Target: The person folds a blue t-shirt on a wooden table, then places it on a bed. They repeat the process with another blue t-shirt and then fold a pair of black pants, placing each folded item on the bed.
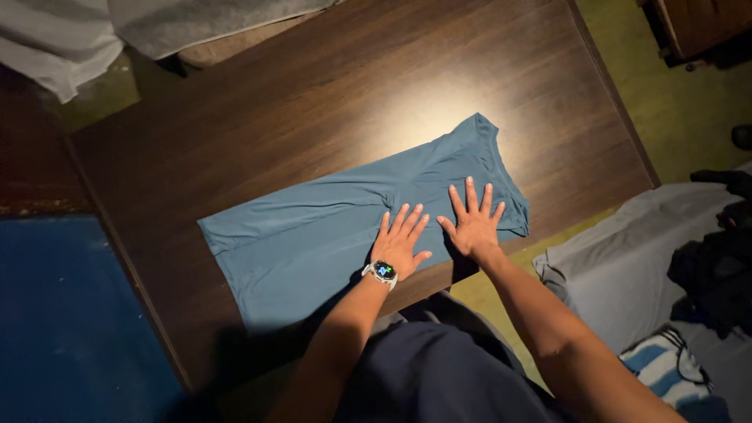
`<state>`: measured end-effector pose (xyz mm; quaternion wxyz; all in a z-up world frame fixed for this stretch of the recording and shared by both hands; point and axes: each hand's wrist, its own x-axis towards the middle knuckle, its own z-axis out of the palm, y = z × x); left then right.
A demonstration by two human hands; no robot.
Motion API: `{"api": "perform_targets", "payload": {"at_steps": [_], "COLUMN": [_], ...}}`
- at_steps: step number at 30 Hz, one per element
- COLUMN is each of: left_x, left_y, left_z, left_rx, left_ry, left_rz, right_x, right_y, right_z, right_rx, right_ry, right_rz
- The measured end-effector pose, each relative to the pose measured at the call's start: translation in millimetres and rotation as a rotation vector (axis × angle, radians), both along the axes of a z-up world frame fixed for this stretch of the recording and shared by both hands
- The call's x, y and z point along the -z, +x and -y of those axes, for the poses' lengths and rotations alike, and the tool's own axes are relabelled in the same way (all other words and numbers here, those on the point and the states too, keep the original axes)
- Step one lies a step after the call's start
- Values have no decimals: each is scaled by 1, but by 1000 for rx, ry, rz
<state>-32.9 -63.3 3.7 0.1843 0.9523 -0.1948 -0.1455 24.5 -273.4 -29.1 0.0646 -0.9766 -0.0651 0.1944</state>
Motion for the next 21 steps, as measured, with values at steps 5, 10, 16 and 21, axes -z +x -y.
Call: {"api": "perform_targets", "payload": {"at_steps": [5,10,16,21], "left_x": [-15,-21,-14,0], "left_y": [-35,-142,-289,-365], "left_z": [-16,-58,-66,-64], "left_rx": [-104,-456,-1006,-1441], "left_ry": [-128,-68,40,1], "left_rz": [-12,-55,5,-33], "right_x": [-8,-17,-22,-45], "right_y": [-18,-72,-109,-117], "right_z": [9,33,40,-2], "right_rx": [79,-15,-172,-299], "right_ry": [103,192,167,341], "right_rz": [113,104,35,140]}}
